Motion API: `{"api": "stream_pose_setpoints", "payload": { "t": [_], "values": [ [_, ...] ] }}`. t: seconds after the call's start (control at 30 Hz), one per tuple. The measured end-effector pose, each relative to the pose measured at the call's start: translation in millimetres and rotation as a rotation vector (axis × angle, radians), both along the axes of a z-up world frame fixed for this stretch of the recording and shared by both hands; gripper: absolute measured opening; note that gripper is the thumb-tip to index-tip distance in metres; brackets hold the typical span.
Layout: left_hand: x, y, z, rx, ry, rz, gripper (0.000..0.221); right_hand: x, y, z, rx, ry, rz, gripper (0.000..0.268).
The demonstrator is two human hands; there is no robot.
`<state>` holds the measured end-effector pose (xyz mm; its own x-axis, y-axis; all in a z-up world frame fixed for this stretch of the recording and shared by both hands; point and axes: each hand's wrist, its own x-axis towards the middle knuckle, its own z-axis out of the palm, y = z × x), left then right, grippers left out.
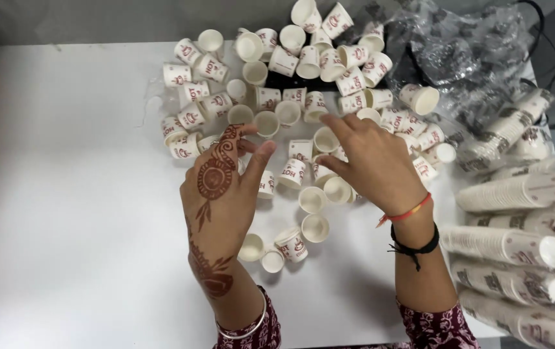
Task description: The person gathers loose paper cups scattered on a white table and nests them one by one into stacks, holding a growing stack in one hand while picking cups with the other. They occasionally wrap a completed stack in plastic packaging material and set it aside.
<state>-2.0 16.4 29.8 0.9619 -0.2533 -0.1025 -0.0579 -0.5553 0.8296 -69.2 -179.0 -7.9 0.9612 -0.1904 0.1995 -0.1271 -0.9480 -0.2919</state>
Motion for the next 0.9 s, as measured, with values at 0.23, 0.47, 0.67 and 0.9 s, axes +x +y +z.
{"api": "stream_pose_setpoints", "payload": {
  "t": [0.23,0.47,0.67,0.9],
  "values": [
    [20,19,-24,0.048,0.009,0.176,0.034,51,3,-61,-0.112,0.222,0.145,0.081],
    [36,41,-37,0.214,-0.07,0.273,0.039,79,10,-92,0.004,0.028,0.194,0.074],
    [40,33,-46,0.221,-0.056,0.267,0.041,74,-3,-104,-0.064,0.116,0.237,0.054],
    [39,18,-33,0.187,0.031,0.161,0.045,73,-4,-98,-0.009,0.108,0.208,0.033]
  ]
}}
